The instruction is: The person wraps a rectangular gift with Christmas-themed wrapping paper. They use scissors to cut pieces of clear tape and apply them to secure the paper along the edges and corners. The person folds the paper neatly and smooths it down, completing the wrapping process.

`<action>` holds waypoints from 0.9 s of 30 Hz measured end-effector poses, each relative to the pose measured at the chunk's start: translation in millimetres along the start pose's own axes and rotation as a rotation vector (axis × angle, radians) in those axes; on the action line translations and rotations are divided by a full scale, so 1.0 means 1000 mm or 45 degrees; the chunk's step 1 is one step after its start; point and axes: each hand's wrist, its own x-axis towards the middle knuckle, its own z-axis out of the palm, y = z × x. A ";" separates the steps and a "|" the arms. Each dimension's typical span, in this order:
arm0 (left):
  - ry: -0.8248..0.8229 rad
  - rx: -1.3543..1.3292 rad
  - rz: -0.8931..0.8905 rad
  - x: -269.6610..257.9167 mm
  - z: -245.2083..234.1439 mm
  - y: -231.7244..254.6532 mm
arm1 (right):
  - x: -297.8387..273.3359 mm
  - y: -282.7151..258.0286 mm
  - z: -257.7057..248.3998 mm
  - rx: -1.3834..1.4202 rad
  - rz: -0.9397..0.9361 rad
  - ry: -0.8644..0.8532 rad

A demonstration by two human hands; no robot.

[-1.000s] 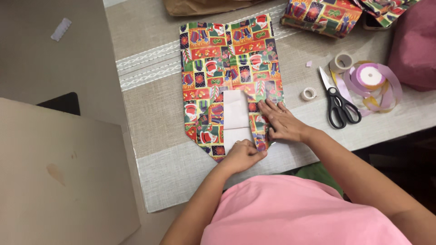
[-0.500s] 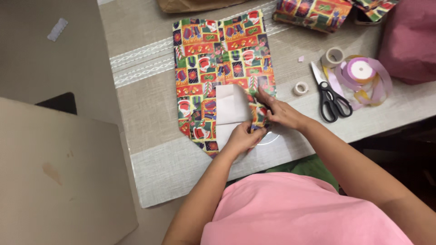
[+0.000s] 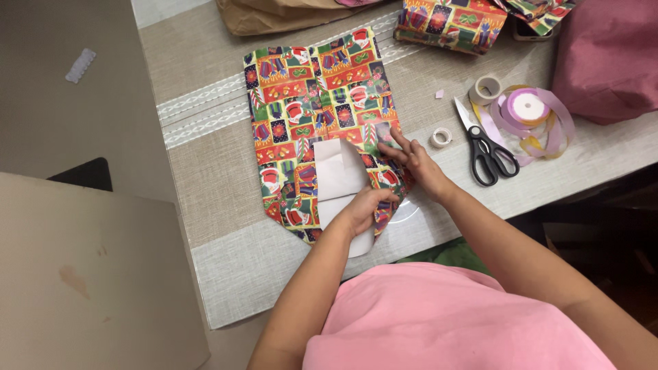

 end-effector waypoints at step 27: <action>0.682 1.287 0.269 -0.093 0.025 0.006 | -0.004 0.000 0.056 -1.473 -0.371 0.401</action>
